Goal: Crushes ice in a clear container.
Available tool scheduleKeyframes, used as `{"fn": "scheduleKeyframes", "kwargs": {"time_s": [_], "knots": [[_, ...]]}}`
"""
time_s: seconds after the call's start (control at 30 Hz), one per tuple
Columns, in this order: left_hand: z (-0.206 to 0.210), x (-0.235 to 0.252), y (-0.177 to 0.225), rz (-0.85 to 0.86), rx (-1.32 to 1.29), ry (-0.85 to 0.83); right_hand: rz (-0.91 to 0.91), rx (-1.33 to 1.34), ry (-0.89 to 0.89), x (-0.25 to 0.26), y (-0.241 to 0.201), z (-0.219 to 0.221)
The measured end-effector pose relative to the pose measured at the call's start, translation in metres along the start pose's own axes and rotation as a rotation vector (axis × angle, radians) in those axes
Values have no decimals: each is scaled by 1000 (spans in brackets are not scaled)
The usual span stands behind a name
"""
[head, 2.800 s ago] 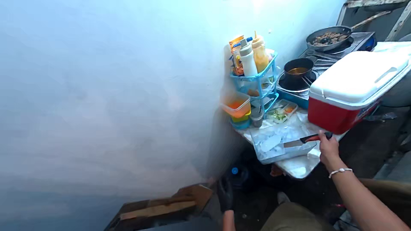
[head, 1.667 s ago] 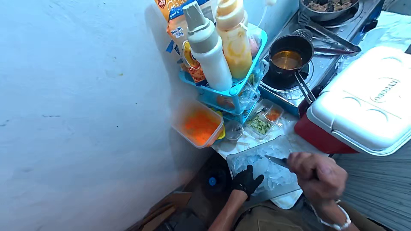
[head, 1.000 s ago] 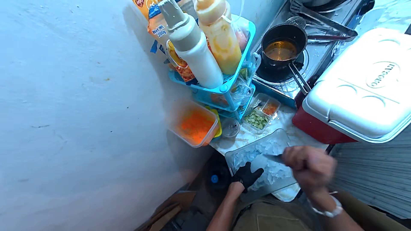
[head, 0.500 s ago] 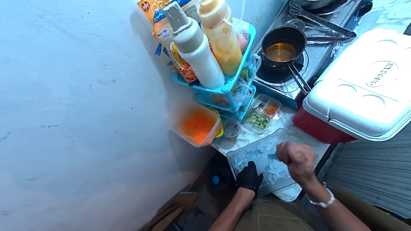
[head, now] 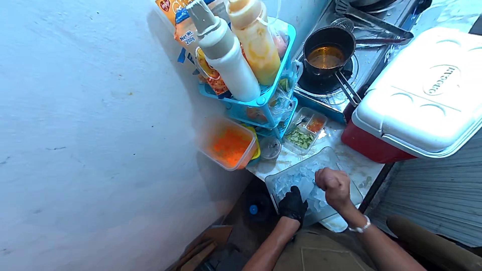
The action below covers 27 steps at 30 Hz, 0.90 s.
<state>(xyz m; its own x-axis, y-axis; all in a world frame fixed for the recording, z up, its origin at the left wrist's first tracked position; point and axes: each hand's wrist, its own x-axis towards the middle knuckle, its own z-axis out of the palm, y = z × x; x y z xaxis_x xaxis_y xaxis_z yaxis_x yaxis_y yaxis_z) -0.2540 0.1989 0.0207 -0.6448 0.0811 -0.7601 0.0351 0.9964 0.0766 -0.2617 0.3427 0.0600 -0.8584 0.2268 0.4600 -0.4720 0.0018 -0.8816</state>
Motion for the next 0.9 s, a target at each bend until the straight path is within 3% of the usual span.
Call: {"fn": "scheduleKeyframes", "kwargs": {"time_s": [0.07,0.17,0.2,0.33,0.5,0.67,0.8,0.9], "knots": [[1,4,-3,8,-10,2,-20,18,-18,12,-14,-4],[-4,5,-6,0,-16,-39,-96,95,-4,28,-69,-12],[-5,5,-6,1,-21,-41,-104,90,-9,24,-70,-9],[0,2,-10,65,-52,13,-87,-115,-70,-10,4,12],[-3,9,-13,23,-62,-47,-165,93,-29,25,-68,-7],[10,14,-19,68,-61,0,-94,-1,-59,-9,4,14],[-2,9,-15,39,-82,-64,-160,99,-28,24,-61,-11],[5,15,-20,50,-79,-35,-124,126,-1,8,-40,1]]}}
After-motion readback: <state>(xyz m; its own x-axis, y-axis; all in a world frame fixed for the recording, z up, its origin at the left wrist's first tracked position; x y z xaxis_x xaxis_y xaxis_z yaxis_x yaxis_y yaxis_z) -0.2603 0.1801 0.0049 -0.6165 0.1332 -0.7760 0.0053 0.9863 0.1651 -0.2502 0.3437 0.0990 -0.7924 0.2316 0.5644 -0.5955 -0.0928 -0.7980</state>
